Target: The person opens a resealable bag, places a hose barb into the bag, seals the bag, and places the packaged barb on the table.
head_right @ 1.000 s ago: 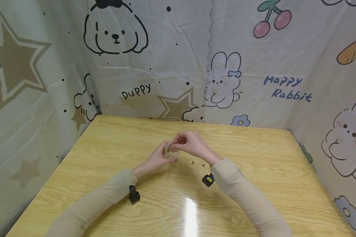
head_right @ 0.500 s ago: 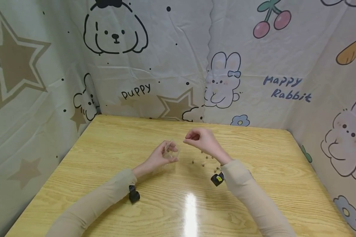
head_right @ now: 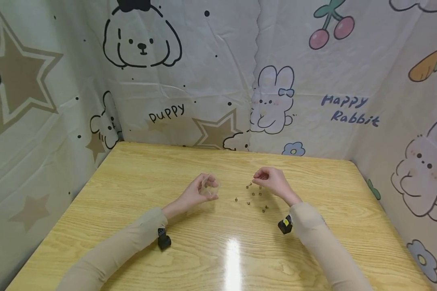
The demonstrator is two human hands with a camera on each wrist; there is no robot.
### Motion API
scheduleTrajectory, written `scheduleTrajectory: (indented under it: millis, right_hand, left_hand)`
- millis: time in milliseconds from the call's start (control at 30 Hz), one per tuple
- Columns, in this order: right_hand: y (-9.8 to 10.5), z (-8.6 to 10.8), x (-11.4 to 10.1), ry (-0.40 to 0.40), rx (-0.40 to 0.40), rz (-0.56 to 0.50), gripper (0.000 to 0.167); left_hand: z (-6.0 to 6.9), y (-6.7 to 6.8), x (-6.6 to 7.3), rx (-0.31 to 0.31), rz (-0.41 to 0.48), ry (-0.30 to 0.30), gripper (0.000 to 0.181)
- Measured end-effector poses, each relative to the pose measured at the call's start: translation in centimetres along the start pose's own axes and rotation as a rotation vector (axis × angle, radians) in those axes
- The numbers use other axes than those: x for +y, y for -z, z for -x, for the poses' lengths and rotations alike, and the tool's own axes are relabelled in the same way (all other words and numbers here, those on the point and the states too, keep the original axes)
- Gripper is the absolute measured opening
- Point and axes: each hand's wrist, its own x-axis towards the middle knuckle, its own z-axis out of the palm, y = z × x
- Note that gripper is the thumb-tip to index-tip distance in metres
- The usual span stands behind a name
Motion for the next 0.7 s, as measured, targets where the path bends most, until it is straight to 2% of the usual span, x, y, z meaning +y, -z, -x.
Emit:
scheduleTrajectory:
  millis: [367, 700]
  right_hand:
    - [-0.3, -1.1, 3.8, 0.013, -0.083, 0.023, 0.015]
    - [-0.6, -1.4, 4.6, -0.007, -0.134, 0.053, 0.013]
  left_hand:
    - [0.0, 0.0, -0.4, 0.000, 0.007, 0.008, 0.056]
    - [0.1, -0.1, -0.1, -0.004, 0.001, 0.005, 0.056]
